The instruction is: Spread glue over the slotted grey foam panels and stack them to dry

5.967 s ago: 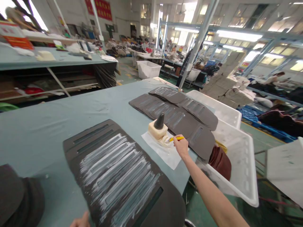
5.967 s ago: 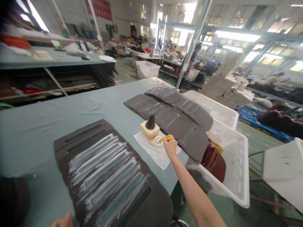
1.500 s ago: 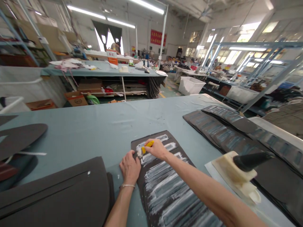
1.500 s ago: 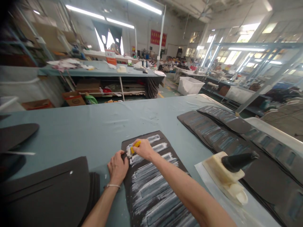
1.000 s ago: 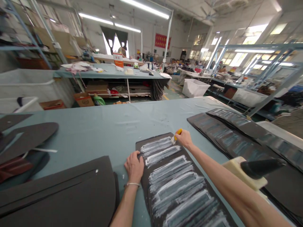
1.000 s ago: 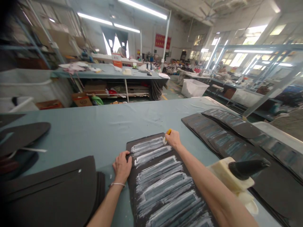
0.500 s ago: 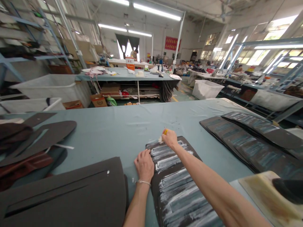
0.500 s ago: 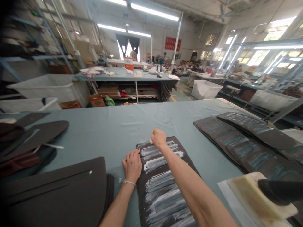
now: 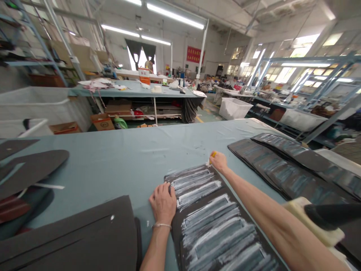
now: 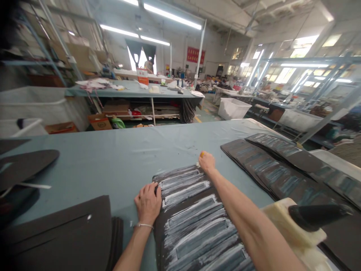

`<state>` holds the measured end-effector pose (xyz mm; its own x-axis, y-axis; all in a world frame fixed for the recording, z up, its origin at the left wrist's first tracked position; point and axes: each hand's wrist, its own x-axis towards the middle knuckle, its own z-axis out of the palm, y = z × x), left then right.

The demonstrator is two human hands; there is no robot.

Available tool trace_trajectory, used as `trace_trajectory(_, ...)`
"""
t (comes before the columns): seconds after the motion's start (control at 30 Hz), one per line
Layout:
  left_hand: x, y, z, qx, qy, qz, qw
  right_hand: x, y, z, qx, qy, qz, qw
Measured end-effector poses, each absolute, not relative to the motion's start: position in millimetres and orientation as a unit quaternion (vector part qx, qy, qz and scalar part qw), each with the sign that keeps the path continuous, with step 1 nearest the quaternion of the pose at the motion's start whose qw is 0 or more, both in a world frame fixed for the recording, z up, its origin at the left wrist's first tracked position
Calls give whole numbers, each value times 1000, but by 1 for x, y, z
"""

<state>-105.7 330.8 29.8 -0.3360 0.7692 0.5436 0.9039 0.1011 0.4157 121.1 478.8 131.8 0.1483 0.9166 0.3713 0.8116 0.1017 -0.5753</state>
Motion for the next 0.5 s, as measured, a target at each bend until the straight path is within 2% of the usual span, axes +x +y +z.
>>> trace_trajectory(0.1, -105, 330, 30, -575, -733, -350, 100, 76, 461, 127, -597, -687, 125, 395)
trace_trajectory(0.23, -105, 330, 30, -577, -735, -340, 104, 43, 446, 112, -542, -733, 208, 354)
trace_trajectory(0.5, -105, 331, 27, -577, -732, -344, 107, 155, 477, 121, -673, -629, 137, 363)
